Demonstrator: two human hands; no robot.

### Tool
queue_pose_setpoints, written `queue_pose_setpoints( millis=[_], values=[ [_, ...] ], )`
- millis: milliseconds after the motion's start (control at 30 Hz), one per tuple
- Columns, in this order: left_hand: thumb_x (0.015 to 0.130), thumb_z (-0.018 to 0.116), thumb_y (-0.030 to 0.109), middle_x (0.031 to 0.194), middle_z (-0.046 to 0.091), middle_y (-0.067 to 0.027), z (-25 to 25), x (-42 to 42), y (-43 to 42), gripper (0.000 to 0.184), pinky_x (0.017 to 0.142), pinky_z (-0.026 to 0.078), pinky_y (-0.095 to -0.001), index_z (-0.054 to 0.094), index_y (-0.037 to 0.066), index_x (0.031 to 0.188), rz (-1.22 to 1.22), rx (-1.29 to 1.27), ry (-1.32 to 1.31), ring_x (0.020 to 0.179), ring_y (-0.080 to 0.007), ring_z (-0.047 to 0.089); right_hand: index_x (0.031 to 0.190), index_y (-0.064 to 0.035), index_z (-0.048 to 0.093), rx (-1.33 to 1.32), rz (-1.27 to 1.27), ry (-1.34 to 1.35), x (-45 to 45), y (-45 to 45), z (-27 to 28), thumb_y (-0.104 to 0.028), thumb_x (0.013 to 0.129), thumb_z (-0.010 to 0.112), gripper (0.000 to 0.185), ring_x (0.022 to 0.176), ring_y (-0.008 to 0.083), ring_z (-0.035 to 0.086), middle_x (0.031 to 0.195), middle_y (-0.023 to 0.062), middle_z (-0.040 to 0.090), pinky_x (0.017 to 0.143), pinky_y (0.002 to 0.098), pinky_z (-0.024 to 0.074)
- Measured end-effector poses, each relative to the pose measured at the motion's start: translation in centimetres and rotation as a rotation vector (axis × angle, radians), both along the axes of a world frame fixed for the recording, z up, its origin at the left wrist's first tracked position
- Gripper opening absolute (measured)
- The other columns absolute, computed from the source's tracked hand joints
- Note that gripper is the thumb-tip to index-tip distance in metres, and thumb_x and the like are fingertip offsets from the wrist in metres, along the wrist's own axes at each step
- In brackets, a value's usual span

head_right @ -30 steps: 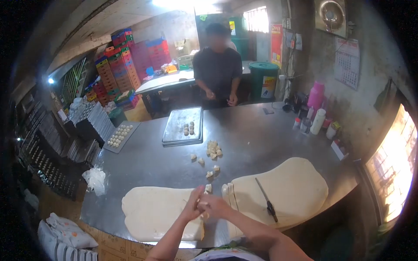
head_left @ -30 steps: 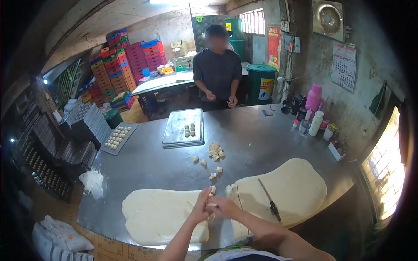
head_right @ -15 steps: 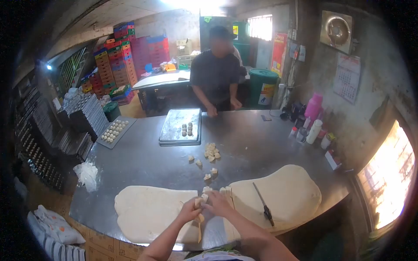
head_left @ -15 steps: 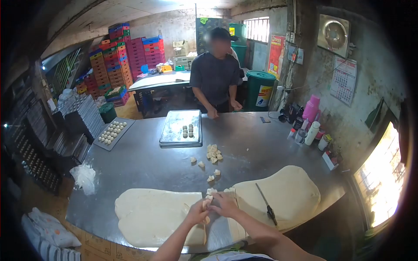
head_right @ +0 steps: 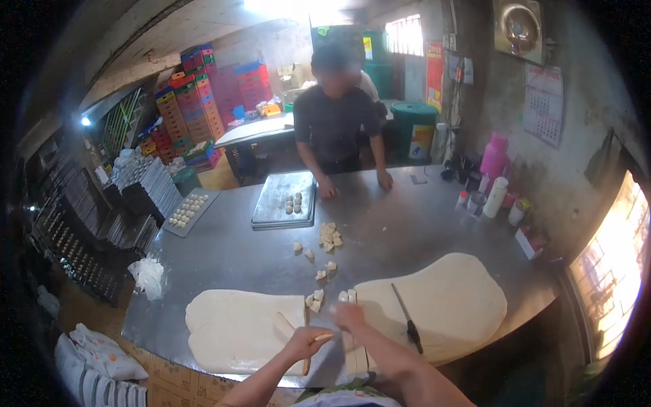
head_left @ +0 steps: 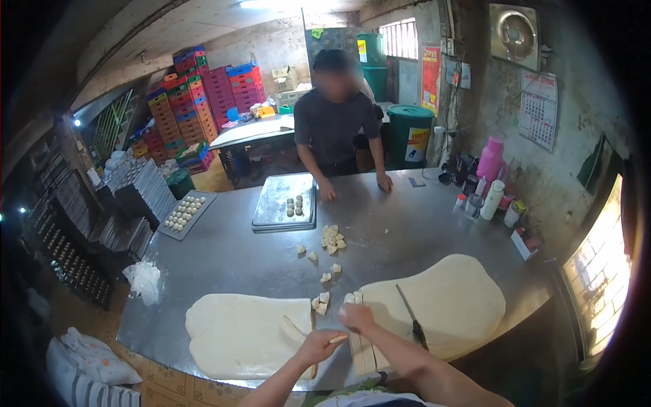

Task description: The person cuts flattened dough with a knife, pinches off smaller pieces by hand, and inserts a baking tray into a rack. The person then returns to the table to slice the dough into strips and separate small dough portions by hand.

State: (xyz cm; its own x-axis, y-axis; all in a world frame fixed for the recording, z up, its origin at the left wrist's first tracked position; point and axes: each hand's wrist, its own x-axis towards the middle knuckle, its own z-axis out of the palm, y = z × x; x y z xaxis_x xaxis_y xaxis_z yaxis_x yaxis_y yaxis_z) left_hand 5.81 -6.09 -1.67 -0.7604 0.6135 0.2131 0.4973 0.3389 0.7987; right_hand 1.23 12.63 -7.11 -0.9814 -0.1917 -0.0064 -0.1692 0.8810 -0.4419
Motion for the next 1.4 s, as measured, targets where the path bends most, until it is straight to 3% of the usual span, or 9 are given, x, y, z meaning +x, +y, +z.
queue_pose_setpoints(
  millis=[100, 267, 533, 633, 933, 1067, 1200, 1300, 1400],
  values=[
    [0.079, 0.068, 0.011, 0.090, 0.069, -0.0198, -2.3, -3.6, -1.3, 0.044, 0.083, 0.053, -0.0413, 0.061, 0.006, 0.122, 0.199, 0.106, 0.077, 0.089, -0.0352, 0.068, 0.107, -0.0059, 0.064, -0.164, -0.001, 0.469, 0.9, 0.1, 0.9, -0.033, 0.083, 0.067, 0.037, 0.085, 0.0335, 0.065, 0.097, 0.0194, 0.064, 0.074, 0.0409, 0.0535],
    [0.081, 0.065, 0.010, 0.091, 0.067, -0.0232, -0.2, -5.3, -0.7, 0.041, 0.083, 0.053, -0.0427, 0.061, 0.007, 0.122, 0.267, 0.396, 0.314, 0.090, -0.0383, 0.067, 0.107, -0.0056, 0.064, -0.443, 0.310, 0.075, 1.4, -3.0, 4.5, -0.032, 0.082, 0.067, 0.037, 0.087, 0.0334, 0.066, 0.098, 0.0190, 0.064, 0.072, 0.0422, 0.0535],
    [0.081, 0.059, 0.002, 0.092, 0.067, -0.0230, -4.3, -4.5, -2.8, 0.043, 0.081, 0.053, -0.0447, 0.061, 0.009, 0.124, 0.165, -0.264, -0.003, 0.087, -0.0392, 0.067, 0.096, -0.0064, 0.065, -0.208, -0.179, 0.059, 0.2, -5.0, 2.9, -0.031, 0.081, 0.069, 0.029, 0.084, 0.0375, 0.064, 0.093, 0.0183, 0.064, 0.076, 0.0472, 0.0499],
    [0.083, 0.053, 0.000, 0.094, 0.068, -0.0212, -0.7, -2.6, -4.4, 0.043, 0.082, 0.052, -0.0448, 0.061, 0.009, 0.124, -0.152, 0.100, -0.030, 0.088, -0.0389, 0.067, 0.096, -0.0054, 0.064, 0.125, -0.190, -0.031, -0.5, -3.6, 0.5, -0.031, 0.079, 0.071, 0.031, 0.088, 0.0375, 0.064, 0.093, 0.0199, 0.065, 0.077, 0.0471, 0.0495],
    [0.087, 0.055, 0.008, 0.103, 0.070, -0.0156, -2.9, -6.1, -4.6, 0.031, 0.088, 0.050, -0.0371, 0.065, 0.003, 0.116, 0.321, 0.490, 0.369, 0.097, -0.0275, 0.066, 0.096, -0.0060, 0.064, -0.512, 0.250, 0.138, 0.9, -7.6, 5.5, -0.028, 0.080, 0.072, 0.028, 0.094, 0.0354, 0.065, 0.095, 0.0175, 0.067, 0.079, 0.0424, 0.0514],
    [0.081, 0.051, -0.001, 0.102, 0.070, -0.0169, -3.6, -5.8, -4.0, 0.041, 0.088, 0.051, -0.0392, 0.066, 0.008, 0.117, 0.158, 0.441, -0.157, 0.099, -0.0338, 0.067, 0.097, -0.0065, 0.064, -0.480, 0.190, 0.227, 0.1, -6.4, 6.5, -0.026, 0.079, 0.072, 0.028, 0.092, 0.0352, 0.065, 0.094, 0.0160, 0.067, 0.079, 0.0427, 0.0515],
    [0.083, 0.054, 0.001, 0.102, 0.070, -0.0152, -0.3, -3.5, -2.2, 0.036, 0.090, 0.050, -0.0386, 0.067, 0.008, 0.115, 0.105, -0.559, -0.042, 0.102, -0.0323, 0.067, 0.099, -0.0049, 0.064, -0.110, -0.049, 0.125, -1.2, -3.8, 4.6, -0.026, 0.080, 0.071, 0.029, 0.087, 0.0354, 0.065, 0.091, 0.0166, 0.067, 0.075, 0.0436, 0.0516],
    [0.081, 0.058, 0.002, 0.098, 0.070, -0.0149, 1.3, -1.7, -2.7, 0.036, 0.087, 0.051, -0.0401, 0.067, 0.008, 0.115, 0.098, 0.196, -0.089, 0.097, -0.0324, 0.067, 0.100, -0.0014, 0.063, -0.004, -0.158, -0.033, -0.8, -2.2, 4.1, -0.027, 0.083, 0.070, 0.032, 0.081, 0.0353, 0.066, 0.088, 0.0187, 0.067, 0.070, 0.0440, 0.0518],
    [0.082, 0.060, 0.004, 0.096, 0.070, -0.0160, -4.0, -3.8, -3.0, 0.035, 0.085, 0.051, -0.0403, 0.067, 0.008, 0.116, 0.296, 0.172, 0.132, 0.092, -0.0321, 0.067, 0.098, -0.0031, 0.064, -0.342, 0.224, 0.574, 0.3, -3.2, 4.0, -0.029, 0.082, 0.070, 0.031, 0.074, 0.0354, 0.065, 0.082, 0.0184, 0.066, 0.066, 0.0466, 0.0516]
  ],
)
